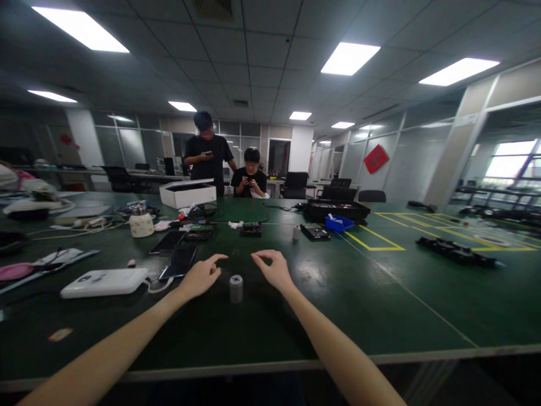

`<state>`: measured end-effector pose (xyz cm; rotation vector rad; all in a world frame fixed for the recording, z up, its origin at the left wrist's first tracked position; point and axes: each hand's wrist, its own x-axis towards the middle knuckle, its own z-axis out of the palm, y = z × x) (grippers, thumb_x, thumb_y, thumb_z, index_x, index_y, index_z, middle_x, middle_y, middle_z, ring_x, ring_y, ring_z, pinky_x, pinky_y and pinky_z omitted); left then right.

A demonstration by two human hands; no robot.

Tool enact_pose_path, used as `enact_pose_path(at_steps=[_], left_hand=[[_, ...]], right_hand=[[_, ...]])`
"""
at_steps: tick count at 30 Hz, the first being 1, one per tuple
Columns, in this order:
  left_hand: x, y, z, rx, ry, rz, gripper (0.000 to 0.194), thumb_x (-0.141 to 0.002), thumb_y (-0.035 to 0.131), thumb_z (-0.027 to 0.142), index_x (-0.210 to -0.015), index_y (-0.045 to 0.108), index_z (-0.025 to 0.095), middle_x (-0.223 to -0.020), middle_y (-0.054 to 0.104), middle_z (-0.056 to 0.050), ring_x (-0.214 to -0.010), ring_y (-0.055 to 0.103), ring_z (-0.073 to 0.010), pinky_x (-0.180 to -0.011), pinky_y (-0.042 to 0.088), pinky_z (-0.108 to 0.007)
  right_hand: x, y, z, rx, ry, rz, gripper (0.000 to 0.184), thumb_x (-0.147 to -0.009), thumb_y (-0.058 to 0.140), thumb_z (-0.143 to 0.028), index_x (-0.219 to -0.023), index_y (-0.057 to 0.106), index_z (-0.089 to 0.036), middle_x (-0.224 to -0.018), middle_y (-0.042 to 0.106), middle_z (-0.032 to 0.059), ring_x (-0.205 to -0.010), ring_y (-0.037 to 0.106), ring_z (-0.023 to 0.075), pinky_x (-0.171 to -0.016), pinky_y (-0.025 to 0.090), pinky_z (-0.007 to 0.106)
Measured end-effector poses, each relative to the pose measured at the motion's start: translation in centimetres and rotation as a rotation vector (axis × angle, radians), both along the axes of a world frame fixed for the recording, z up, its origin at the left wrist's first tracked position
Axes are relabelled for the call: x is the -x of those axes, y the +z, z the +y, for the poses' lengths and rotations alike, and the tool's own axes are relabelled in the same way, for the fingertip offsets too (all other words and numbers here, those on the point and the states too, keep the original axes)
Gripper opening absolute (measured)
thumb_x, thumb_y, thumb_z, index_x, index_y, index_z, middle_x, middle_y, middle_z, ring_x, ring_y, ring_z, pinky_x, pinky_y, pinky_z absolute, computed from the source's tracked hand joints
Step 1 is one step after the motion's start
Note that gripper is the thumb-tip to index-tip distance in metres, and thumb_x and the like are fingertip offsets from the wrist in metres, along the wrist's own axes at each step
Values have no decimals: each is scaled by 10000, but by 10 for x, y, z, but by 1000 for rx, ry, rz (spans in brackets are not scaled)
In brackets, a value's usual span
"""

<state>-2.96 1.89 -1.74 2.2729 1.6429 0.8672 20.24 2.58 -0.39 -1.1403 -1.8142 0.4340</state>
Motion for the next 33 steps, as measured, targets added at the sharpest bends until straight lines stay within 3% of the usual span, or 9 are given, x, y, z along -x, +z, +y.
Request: enact_pose_path(at_steps=[3, 5, 14, 21, 28, 33], left_hand=[[-4, 1, -4, -34, -35, -48, 327, -818, 440, 192, -1102, 591, 249, -543, 546, 44, -541, 551, -145, -548, 342, -228], [-6, 2, -7, -50, -79, -101, 285, -831, 439, 227, -1057, 612, 242, -538, 540, 45, -525, 535, -140, -539, 343, -227], [-13, 14, -16, -24, -229, -511, 254, -814, 525, 348, -959, 631, 168, -609, 592, 16, -604, 569, -142, -586, 405, -227], [-15, 18, -21, 53, -338, -445, 289, -757, 622, 398, -877, 686, 144, -651, 625, -9, -585, 512, -119, -545, 355, -217], [-17, 21, -23, -1, -358, -346, 286, -735, 650, 426, -847, 745, 181, -719, 640, -29, -614, 501, -120, -557, 349, -222], [-20, 25, -26, 21, -368, -339, 308, -726, 648, 447, -841, 744, 178, -748, 603, -31, -601, 491, -115, -527, 349, -214]], right_hand=[[18, 13, -21, 114, 326, 17, 303, -804, 586, -434, -936, 716, -194, -949, 710, 69, -903, 640, 220, -846, 470, 368], [25, 16, -30, 155, 427, -22, 310, -783, 614, -425, -922, 717, -168, -906, 713, 72, -842, 652, 209, -793, 493, 347], [24, 10, -31, 91, 372, 35, 275, -807, 596, -390, -887, 697, -146, -839, 703, 64, -793, 641, 186, -753, 495, 317], [23, 8, -29, 215, 446, 40, 311, -744, 653, -442, -763, 658, -132, -740, 661, 31, -717, 601, 158, -705, 467, 296], [21, 4, -24, 449, 555, 158, 471, -602, 767, -438, -935, 615, -141, -818, 637, 16, -743, 595, 141, -715, 456, 289], [22, 4, -24, 518, 569, 198, 420, -573, 781, -428, -814, 618, -127, -743, 622, -6, -692, 583, 124, -682, 447, 277]])
